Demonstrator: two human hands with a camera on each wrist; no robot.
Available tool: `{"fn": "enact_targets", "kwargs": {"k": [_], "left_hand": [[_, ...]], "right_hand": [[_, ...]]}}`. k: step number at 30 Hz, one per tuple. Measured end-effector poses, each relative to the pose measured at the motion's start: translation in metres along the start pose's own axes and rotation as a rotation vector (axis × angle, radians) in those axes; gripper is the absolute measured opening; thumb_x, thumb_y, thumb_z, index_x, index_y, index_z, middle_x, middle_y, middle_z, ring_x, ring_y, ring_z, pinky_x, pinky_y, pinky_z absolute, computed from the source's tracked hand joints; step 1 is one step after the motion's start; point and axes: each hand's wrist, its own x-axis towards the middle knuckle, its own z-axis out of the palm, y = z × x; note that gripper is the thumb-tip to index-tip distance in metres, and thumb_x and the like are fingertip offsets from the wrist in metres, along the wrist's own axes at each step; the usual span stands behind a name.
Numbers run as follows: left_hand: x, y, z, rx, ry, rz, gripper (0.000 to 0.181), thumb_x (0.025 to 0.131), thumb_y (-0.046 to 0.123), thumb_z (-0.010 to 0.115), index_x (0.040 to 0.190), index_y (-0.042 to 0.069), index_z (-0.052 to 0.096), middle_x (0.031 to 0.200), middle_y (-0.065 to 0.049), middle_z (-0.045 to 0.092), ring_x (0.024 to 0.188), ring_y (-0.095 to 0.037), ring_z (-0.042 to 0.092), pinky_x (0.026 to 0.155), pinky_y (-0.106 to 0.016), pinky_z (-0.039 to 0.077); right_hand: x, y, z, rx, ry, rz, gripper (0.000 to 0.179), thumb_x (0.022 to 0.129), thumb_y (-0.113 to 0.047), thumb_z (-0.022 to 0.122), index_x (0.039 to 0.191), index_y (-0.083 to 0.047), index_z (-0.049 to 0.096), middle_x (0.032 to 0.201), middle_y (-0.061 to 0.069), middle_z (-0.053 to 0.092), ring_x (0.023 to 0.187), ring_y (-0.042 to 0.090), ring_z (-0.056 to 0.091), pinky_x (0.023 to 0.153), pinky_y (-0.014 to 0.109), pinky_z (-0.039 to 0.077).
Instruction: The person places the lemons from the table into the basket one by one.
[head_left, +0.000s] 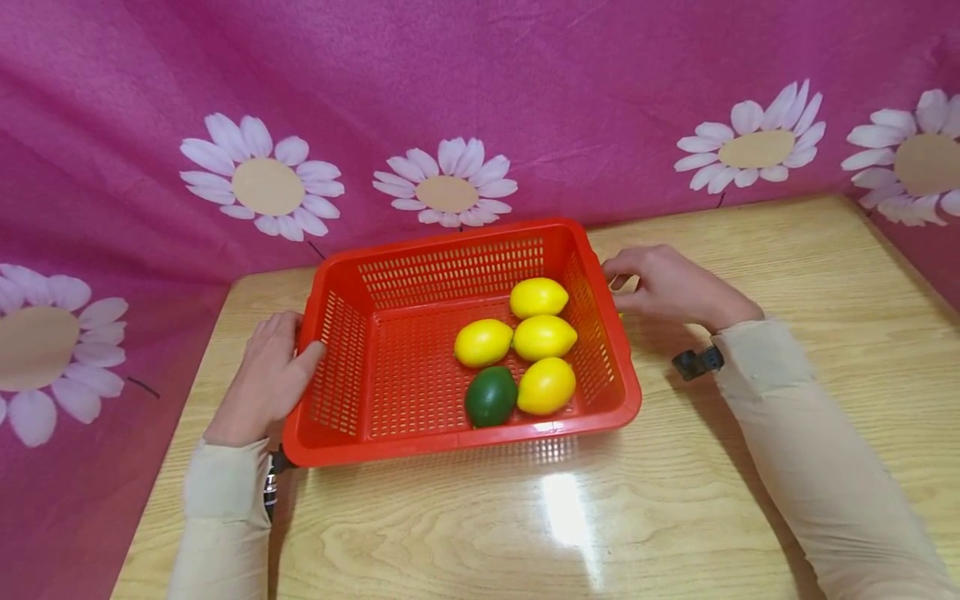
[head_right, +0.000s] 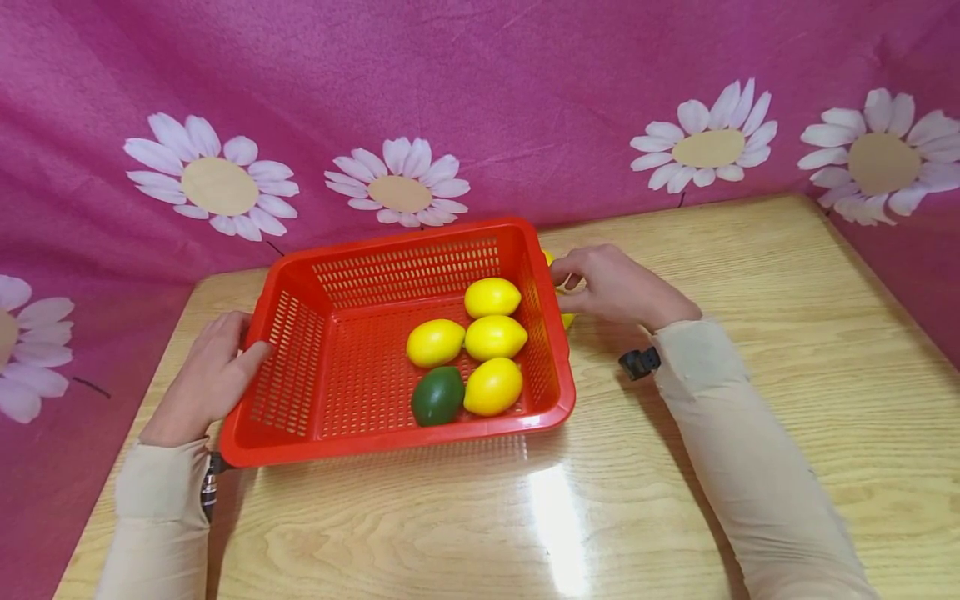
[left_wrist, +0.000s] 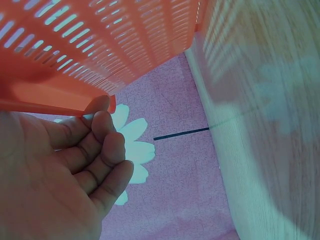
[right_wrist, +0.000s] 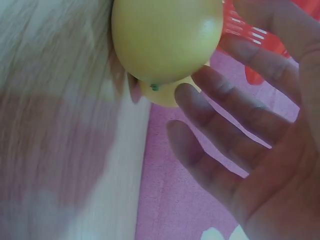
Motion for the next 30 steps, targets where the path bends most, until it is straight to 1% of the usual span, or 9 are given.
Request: {"fn": "enact_targets", "kwargs": {"k": [4,7,13,18,24,28,30], "left_hand": [[-0.0003,0.0003,-0.0002,-0.002,-0.011,-0.014,0.038,0.1,0.024,0.045,0.122,-0.006,0.054,0.112,-0.021,0.058,0.107,-0.035,0.046,0.093,-0.051,0.035],[-0.0007,0.001,-0.0006,-0.004,-0.015,-0.02,0.038,0.1,0.024,0.045,0.122,-0.005,0.054,0.113,-0.021,0.058,0.108,-0.035,0.046,0.094,-0.051,0.036],[-0.0013,0.0018,-0.0008,0.007,0.009,0.003,0.035,0.099,0.023,0.046,0.118,-0.005,0.055,0.111,-0.022,0.059,0.106,-0.036,0.048,0.093,-0.05,0.034],[-0.001,0.0026,-0.0015,-0.002,-0.013,-0.015,0.038,0.1,0.023,0.045,0.123,-0.005,0.054,0.115,-0.023,0.058,0.109,-0.036,0.046,0.095,-0.052,0.034],[-0.0007,0.0035,-0.0024,-0.009,-0.04,-0.049,0.041,0.1,0.026,0.045,0.128,-0.004,0.052,0.119,-0.021,0.057,0.112,-0.036,0.045,0.096,-0.053,0.037],[-0.0009,0.0029,-0.0025,-0.007,-0.04,-0.05,0.041,0.1,0.026,0.045,0.129,-0.004,0.052,0.118,-0.021,0.057,0.112,-0.035,0.046,0.096,-0.052,0.037],[-0.0012,0.0024,-0.0023,-0.007,-0.037,-0.047,0.041,0.1,0.026,0.045,0.128,-0.004,0.052,0.118,-0.021,0.057,0.111,-0.035,0.046,0.096,-0.052,0.037]], "right_hand": [[0.0005,-0.0001,0.0023,0.013,-0.05,0.006,0.029,0.088,-0.02,0.081,0.117,-0.018,0.077,0.112,0.005,0.076,0.102,0.023,0.071,0.092,0.048,0.059],[0.0004,-0.0006,0.0033,0.014,-0.069,0.016,0.032,0.088,-0.021,0.081,0.119,-0.019,0.077,0.113,0.004,0.076,0.104,0.023,0.069,0.095,0.05,0.058],[0.0001,-0.0006,0.0056,-0.003,-0.067,0.005,0.031,0.086,-0.022,0.082,0.116,-0.022,0.077,0.111,0.001,0.074,0.105,0.022,0.068,0.098,0.05,0.055],[0.0004,-0.0018,0.0073,-0.021,-0.072,0.033,0.036,0.083,-0.021,0.084,0.118,-0.02,0.077,0.113,0.002,0.073,0.106,0.023,0.066,0.099,0.05,0.055],[-0.0008,-0.0044,0.0059,-0.054,-0.079,0.019,0.035,0.084,-0.019,0.081,0.118,-0.018,0.076,0.112,0.004,0.072,0.104,0.024,0.066,0.097,0.049,0.056],[-0.0018,-0.0064,0.0041,-0.062,-0.1,0.019,0.034,0.084,-0.017,0.08,0.117,-0.017,0.076,0.109,0.003,0.071,0.1,0.022,0.065,0.092,0.046,0.057],[-0.0022,-0.0073,0.0035,-0.056,-0.123,0.036,0.033,0.083,-0.017,0.08,0.116,-0.019,0.076,0.108,0.002,0.07,0.099,0.021,0.064,0.089,0.043,0.056]]}}
